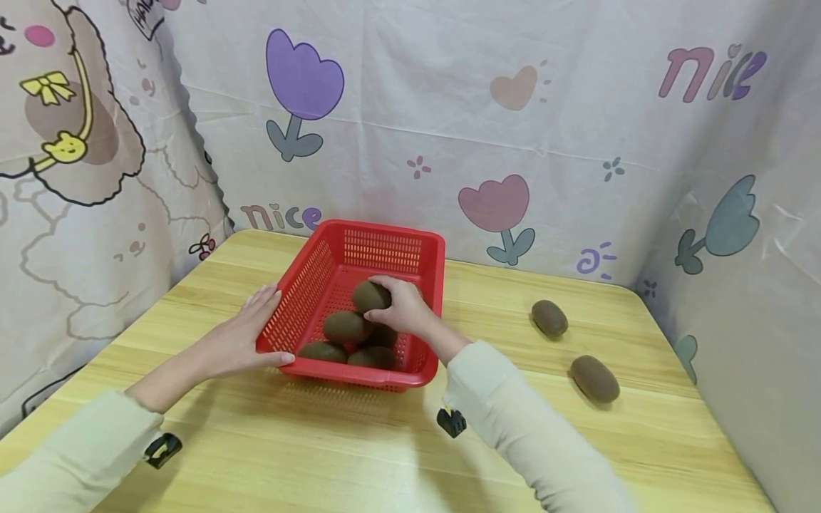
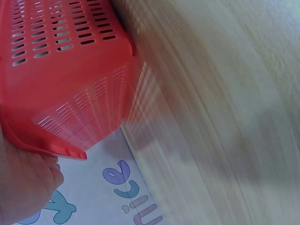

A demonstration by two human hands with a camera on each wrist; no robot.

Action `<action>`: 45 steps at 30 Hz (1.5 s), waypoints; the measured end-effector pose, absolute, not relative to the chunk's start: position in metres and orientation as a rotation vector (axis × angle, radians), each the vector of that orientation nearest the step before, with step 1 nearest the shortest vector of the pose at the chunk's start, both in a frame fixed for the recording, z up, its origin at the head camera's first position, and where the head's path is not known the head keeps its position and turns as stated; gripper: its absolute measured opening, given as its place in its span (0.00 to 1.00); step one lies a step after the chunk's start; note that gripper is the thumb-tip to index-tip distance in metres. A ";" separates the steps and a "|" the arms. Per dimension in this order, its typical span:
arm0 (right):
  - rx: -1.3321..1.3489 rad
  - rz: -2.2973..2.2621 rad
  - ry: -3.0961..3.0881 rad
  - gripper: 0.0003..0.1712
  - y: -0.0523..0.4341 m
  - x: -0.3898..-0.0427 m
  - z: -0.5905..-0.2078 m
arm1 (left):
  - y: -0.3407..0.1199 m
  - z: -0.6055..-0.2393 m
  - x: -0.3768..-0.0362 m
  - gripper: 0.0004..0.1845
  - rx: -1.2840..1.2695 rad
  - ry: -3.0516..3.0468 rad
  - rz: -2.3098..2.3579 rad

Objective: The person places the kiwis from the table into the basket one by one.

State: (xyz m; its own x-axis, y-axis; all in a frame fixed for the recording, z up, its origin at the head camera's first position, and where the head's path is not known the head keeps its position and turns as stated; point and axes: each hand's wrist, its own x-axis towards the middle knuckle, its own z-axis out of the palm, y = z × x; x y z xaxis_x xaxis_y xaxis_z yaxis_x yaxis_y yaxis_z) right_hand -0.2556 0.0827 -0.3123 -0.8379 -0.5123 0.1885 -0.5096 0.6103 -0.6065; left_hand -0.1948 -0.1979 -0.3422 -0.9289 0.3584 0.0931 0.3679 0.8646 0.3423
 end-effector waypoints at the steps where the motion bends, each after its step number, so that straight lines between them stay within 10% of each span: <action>1: -0.894 -1.054 2.809 0.32 0.082 -0.258 -0.313 | -0.198 -0.342 -0.195 0.62 -0.584 -3.010 -0.560; 45: -0.714 -1.245 2.999 0.24 0.128 -0.261 -0.321 | -0.198 -0.342 -0.194 0.63 -0.565 -3.036 -0.583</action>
State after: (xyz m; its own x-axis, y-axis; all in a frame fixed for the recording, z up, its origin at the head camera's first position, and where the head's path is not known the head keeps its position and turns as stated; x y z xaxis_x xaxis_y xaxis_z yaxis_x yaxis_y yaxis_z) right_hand -0.2607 0.1282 -0.3210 -0.8918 -0.3160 0.3239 -0.4525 0.6306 -0.6306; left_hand -0.1943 -0.1984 -0.3417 -0.9353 0.3476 0.0661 0.3473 0.8665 0.3584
